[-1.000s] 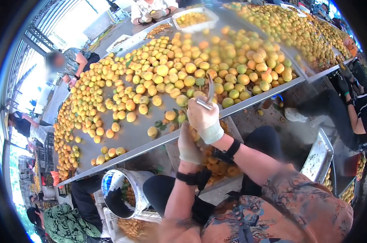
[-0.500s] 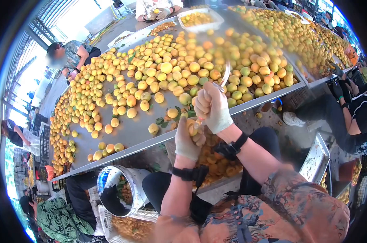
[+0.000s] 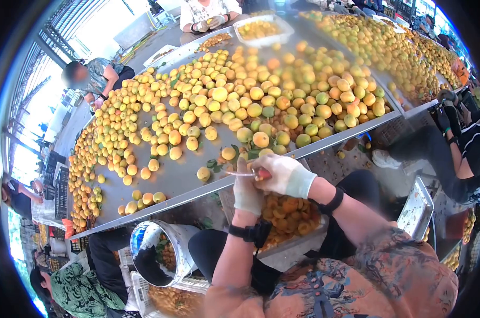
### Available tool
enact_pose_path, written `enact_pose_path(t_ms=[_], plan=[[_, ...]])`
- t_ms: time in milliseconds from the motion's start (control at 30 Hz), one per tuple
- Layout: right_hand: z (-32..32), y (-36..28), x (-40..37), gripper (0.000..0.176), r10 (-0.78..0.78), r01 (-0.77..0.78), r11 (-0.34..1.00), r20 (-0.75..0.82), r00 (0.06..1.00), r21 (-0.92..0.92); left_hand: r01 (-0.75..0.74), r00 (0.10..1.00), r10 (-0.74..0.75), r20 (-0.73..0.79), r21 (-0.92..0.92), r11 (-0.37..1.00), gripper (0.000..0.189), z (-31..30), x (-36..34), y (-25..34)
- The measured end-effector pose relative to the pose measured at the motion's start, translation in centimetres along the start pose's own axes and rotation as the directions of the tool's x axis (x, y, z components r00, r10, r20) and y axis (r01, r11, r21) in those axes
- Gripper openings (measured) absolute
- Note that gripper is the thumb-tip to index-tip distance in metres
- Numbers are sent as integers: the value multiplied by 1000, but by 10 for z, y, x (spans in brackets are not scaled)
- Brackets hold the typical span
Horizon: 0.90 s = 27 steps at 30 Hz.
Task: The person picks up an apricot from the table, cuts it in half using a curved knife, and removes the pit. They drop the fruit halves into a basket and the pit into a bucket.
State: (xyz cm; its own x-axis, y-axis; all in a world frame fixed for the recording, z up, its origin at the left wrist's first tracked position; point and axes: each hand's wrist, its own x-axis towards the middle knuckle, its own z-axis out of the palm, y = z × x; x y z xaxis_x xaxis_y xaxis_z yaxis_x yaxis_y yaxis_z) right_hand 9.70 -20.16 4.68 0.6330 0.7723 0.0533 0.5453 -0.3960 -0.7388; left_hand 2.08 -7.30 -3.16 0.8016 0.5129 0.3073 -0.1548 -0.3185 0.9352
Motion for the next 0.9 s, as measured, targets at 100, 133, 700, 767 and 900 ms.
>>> enact_pose_path(t_ms=[100,133,700,767,900], plan=[[5,17,-3,43,-164,164,985,10,986,-49,628,745,-559,365,-666,402,46,-1,3,12],[9,21,-3,43,-164,164,985,5,986,-47,594,750,-589,300,-696,403,45,5,3,9],[-2,83,44,21,177,124,761,-387,905,636,298,940,-326,97,225,928,30,-78,62,6],[8,62,48,19,312,12,695,-317,895,719,142,984,-179,3,594,792,47,-111,100,-18],[14,43,44,27,337,-119,763,-234,912,635,226,957,-262,-121,878,422,58,-131,157,-38]])
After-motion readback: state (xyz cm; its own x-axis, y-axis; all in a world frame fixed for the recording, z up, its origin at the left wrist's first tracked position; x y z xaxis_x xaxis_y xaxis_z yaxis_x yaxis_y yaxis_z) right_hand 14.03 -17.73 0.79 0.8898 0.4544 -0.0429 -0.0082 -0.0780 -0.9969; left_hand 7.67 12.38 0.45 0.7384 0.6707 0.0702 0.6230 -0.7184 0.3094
